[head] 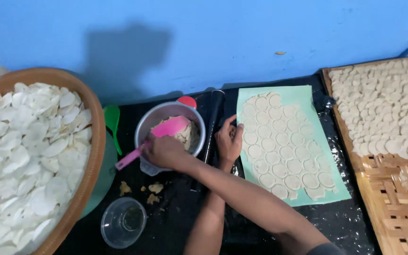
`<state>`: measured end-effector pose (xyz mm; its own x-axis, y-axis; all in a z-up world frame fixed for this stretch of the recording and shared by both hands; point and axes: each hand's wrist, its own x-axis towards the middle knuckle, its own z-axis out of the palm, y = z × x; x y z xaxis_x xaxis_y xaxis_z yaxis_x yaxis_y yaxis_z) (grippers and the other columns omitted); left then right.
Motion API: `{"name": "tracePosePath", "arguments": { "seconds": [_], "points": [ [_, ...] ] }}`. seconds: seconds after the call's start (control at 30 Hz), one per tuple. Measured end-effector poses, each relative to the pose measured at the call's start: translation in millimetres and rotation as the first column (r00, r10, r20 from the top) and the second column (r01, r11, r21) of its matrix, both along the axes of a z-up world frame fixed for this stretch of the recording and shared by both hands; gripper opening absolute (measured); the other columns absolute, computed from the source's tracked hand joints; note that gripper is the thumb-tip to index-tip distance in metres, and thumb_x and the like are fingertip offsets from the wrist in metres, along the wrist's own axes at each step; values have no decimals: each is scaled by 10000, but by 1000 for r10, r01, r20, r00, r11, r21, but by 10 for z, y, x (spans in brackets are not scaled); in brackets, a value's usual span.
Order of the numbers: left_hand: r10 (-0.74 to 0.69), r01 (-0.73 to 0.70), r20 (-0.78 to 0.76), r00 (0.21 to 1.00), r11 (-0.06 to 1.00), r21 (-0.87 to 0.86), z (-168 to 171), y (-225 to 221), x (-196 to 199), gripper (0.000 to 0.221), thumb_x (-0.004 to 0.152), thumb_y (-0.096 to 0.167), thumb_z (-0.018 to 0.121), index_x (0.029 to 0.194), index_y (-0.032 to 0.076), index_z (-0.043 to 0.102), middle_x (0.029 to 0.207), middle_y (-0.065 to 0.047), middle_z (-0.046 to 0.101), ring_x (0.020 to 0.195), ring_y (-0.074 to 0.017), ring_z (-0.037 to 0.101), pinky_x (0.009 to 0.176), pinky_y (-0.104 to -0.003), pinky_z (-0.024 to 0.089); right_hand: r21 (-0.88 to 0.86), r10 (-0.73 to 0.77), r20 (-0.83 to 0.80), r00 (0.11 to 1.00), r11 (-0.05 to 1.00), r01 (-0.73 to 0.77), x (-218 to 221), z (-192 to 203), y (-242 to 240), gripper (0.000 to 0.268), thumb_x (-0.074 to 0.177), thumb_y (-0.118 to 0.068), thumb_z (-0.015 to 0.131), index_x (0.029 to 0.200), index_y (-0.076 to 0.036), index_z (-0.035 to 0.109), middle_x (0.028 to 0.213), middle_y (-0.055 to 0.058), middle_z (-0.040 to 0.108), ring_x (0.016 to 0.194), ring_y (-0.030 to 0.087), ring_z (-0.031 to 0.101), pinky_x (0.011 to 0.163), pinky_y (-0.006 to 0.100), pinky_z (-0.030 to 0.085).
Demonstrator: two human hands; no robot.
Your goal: Cutting circular shapes out of flattened dough using a stamp cutter and transferring them to a woven tray using a spatula.
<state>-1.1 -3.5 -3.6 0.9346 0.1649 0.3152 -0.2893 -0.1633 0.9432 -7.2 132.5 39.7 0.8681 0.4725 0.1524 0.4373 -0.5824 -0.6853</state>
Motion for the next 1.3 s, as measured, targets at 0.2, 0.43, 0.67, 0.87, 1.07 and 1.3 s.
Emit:
{"name": "tracePosePath", "arguments": {
  "seconds": [0.2,0.43,0.67,0.87,1.07,1.3],
  "points": [
    [-39,39,-20,999,999,-38,136,40,-58,325,949,169,671,1229,6,691,598,-40,571,524,-116,508,522,-319,401,234,-138,-42,990,961,144,-376,634,-419,390,915,-356,697,1152,-47,684,852,264,693,793,436,698,746,533,575],
    [-106,111,49,993,985,-129,-149,59,87,274,994,157,653,1220,4,678,713,-5,634,626,-84,563,560,-290,435,677,201,-377,904,726,120,-992,1088,-2130,210,1082,-46,448,1277,-69,522,1157,95,703,847,122,706,696,267,575],
    [-76,78,22,997,994,-70,30,38,-15,317,958,135,679,1237,-14,677,622,20,528,567,-66,468,536,-266,366,622,47,-641,766,616,483,-1612,719,-3546,84,1076,-147,368,1156,-132,345,1143,179,734,465,93,439,429,215,376],
    [-69,69,11,998,998,-13,117,31,-59,344,955,126,676,1268,-17,673,619,14,534,572,-66,470,548,-259,371,426,-360,-599,715,613,666,-1860,182,-3958,167,1092,-176,435,1111,-70,307,980,153,731,448,97,402,400,238,339],
    [-56,56,-5,998,998,21,143,25,-81,344,959,121,674,1272,-22,675,639,4,574,588,-69,494,558,-252,385,230,-675,-464,574,534,814,-1887,272,-4194,257,1047,-218,472,1217,-54,372,896,100,769,508,157,549,485,313,454],
    [-63,62,-14,998,998,-18,69,5,-44,332,962,88,668,1273,-28,670,716,-11,639,645,-58,550,601,-236,443,-214,-824,46,565,544,811,-1985,421,-4392,299,990,-317,597,1180,-97,667,909,217,749,835,411,728,747,509,564]
  ]
}}
